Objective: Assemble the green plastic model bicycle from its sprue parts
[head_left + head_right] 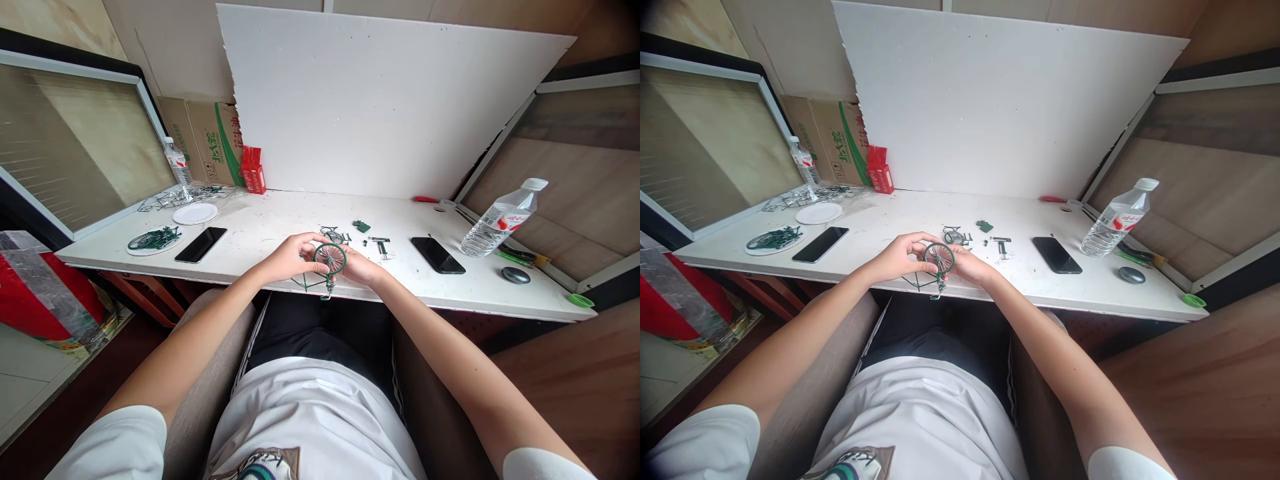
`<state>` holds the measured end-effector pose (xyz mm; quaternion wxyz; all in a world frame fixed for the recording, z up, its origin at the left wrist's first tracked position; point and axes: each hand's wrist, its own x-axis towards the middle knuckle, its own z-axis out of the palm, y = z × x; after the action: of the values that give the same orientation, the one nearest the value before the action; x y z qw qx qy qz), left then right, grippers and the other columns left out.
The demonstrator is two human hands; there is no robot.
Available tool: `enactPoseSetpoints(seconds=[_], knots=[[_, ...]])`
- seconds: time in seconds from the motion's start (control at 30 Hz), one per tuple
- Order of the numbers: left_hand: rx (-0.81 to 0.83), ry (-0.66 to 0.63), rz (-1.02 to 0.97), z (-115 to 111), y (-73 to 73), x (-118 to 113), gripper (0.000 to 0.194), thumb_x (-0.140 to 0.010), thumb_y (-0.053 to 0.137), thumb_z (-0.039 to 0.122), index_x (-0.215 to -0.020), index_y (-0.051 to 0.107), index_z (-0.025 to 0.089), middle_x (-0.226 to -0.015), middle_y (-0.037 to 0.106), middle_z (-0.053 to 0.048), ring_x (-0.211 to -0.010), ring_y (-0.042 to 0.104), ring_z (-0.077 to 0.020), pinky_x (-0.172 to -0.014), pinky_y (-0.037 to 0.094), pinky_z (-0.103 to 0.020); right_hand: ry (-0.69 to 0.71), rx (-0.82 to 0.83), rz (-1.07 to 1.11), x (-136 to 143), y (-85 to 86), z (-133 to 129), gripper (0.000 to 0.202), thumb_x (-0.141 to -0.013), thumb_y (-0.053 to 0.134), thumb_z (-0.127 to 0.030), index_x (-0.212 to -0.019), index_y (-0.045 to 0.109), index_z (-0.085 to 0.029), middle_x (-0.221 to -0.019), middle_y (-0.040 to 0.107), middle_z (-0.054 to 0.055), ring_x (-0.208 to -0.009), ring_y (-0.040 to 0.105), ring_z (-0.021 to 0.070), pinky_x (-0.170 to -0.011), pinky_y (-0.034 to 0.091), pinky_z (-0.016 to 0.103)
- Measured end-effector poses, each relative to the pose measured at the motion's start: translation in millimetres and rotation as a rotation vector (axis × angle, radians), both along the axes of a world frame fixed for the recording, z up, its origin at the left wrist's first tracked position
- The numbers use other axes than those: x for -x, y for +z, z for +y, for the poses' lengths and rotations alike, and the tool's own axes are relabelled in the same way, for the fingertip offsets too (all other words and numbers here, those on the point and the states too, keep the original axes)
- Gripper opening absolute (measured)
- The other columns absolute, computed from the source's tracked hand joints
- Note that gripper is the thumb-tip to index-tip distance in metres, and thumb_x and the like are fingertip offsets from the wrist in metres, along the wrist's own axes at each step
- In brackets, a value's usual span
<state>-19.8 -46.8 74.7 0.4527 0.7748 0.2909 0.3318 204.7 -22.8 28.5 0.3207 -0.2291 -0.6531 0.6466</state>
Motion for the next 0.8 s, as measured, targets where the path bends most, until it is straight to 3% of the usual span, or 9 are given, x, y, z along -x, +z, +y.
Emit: enactPoseSetpoints(seconds=[0.27, 0.43, 0.6, 0.8], knots=[[-0.032, 0.042, 0.0, 2.7, -0.5, 1.9, 0.069, -0.078, 0.091, 0.038, -0.137, 0.064, 0.016, -0.092, 0.078, -0.006, -0.093, 0.074, -0.0248, -0.091, 0.054, -0.038, 0.007, 0.095, 0.109, -1.8, 0.3, 1.3, 0.018, -0.094, 0.071, -0.037, -0.093, 0.071, -0.019, -0.083, 0.066, 0.003, -0.062, 0.057, 0.0141, -0.061, 0.053, 0.029], [-0.013, 0.05, -0.018, 3.1, 2.7, 3.9, 0.07, -0.076, 0.092, 0.038, -0.136, 0.064, 0.016, -0.095, 0.078, -0.008, -0.094, 0.075, -0.025, -0.089, 0.055, -0.037, 0.035, 0.141, 0.157, -5.7, -0.1, 3.5, 0.02, -0.093, 0.073, -0.036, -0.09, 0.068, -0.017, -0.067, 0.06, -0.001, -0.06, 0.061, 0.0152, -0.062, 0.054, 0.029], [-0.007, 0.041, 0.003, 2.3, 2.8, 3.6, 0.068, -0.077, 0.092, 0.037, -0.135, 0.065, 0.017, -0.091, 0.078, -0.006, -0.092, 0.075, -0.0248, -0.088, 0.055, -0.037, 0.034, 0.124, 0.164, -3.5, 4.4, 0.3, 0.021, -0.091, 0.076, -0.031, -0.107, 0.069, -0.019, -0.078, 0.068, 0.0, -0.056, 0.053, 0.0109, -0.06, 0.053, 0.026], [0.006, 0.039, 0.0, 3.1, 0.8, 3.7, 0.069, -0.076, 0.092, 0.037, -0.136, 0.064, 0.017, -0.092, 0.077, -0.006, -0.091, 0.075, -0.0243, -0.087, 0.056, -0.037, 0.039, 0.065, 0.113, -4.4, 5.4, -0.4, 0.018, -0.092, 0.079, -0.032, -0.095, 0.071, -0.016, -0.075, 0.064, -0.001, -0.056, 0.05, 0.0092, -0.061, 0.051, 0.025]])
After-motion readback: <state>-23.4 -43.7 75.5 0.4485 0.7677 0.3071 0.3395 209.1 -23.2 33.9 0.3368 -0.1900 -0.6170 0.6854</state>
